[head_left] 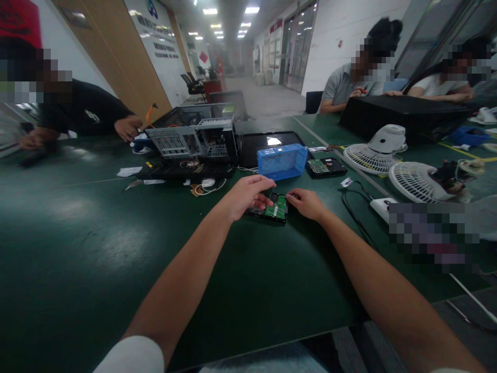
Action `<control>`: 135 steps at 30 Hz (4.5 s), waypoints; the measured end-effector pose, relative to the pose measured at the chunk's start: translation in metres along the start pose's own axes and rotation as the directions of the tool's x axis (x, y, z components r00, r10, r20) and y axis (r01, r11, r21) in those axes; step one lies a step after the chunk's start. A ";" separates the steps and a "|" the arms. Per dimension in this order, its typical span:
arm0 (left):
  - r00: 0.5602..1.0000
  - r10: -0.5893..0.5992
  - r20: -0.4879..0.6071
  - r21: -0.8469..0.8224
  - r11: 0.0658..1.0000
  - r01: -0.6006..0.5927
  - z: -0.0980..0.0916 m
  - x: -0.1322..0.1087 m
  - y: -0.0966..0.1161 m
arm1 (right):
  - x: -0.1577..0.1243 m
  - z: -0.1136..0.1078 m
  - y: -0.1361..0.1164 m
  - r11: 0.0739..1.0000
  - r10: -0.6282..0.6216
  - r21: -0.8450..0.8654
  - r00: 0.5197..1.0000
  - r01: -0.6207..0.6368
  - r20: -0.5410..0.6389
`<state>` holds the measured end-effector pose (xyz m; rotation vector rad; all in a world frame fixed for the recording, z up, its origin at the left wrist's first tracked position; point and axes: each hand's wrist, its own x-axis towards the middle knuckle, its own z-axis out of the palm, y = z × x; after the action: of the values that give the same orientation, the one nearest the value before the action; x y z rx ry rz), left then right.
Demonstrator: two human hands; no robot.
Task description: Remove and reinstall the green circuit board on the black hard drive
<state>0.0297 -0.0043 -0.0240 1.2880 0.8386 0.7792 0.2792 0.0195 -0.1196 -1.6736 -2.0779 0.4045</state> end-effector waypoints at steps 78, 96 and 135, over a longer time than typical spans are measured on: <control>0.999 0.020 -0.039 0.011 1.000 -0.019 -0.003 0.002 0.001 | -0.001 -0.001 -0.002 1.000 0.002 0.000 1.000 -0.002 0.000; 1.000 0.004 0.019 -0.019 1.000 -0.004 -0.005 0.002 -0.002 | -0.001 -0.001 -0.003 1.000 -0.004 -0.002 1.000 0.004 -0.004; 1.000 0.004 -0.024 -0.045 0.999 -0.005 -0.003 0.002 -0.002 | -0.001 -0.001 -0.003 1.000 0.004 -0.015 1.000 -0.004 0.001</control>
<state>0.0279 -0.0011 -0.0266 1.2437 0.8330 0.8142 0.2774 0.0174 -0.1172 -1.6870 -2.0831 0.3924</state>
